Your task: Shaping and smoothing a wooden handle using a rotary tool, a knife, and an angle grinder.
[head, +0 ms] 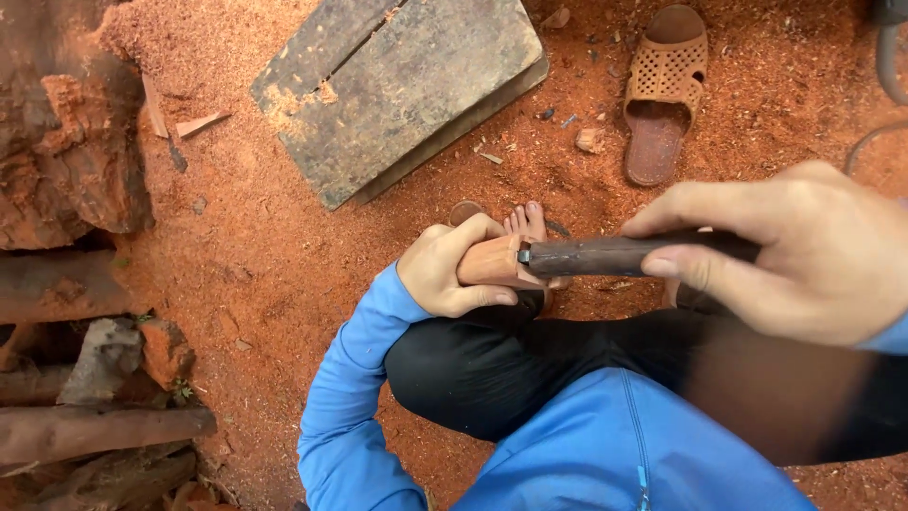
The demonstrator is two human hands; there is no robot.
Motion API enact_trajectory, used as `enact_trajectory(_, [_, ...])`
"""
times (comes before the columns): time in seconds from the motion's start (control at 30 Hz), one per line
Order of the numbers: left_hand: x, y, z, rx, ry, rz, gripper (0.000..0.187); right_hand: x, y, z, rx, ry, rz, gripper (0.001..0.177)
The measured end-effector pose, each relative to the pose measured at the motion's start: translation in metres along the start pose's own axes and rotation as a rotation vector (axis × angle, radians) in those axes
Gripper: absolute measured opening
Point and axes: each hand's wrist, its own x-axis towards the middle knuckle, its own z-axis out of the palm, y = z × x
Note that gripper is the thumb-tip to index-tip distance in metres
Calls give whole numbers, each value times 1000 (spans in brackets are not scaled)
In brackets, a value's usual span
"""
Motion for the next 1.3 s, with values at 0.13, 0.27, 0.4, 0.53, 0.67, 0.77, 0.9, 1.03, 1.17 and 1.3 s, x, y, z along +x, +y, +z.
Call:
enact_trajectory(0.13, [-1,3,0,44,2,11,54,-13,-12,11,-18,108,-48,28])
enact_trajectory(0.27, [0,13,5,35,40,88,44,-18,-8,11,-40,162,-126,28])
enact_trajectory(0.4, [1,11,9,166,99,98,43,-24,13,26,-106,308,-342,25])
enact_trajectory(0.53, [-7,2,11,339,102,152,65,-37,11,35,-219,380,-415,33])
enact_trajectory(0.67, [-2,1,8,252,72,135,65,-34,12,30,-316,266,-639,33])
enact_trajectory(0.77, [4,-11,12,167,-82,80,59,-33,45,37,-357,237,-766,29])
enact_trajectory(0.9, [6,-24,6,-95,18,5,52,-31,81,31,-85,65,-167,77])
enact_trajectory(1.03, [11,-42,-12,-491,264,-99,43,5,120,46,462,595,-165,57])
enact_trajectory(1.17, [24,-75,-28,-981,393,297,59,-1,83,36,166,489,-97,55])
enact_trajectory(1.3, [28,-63,-40,-1034,495,477,72,11,68,25,33,354,-89,39])
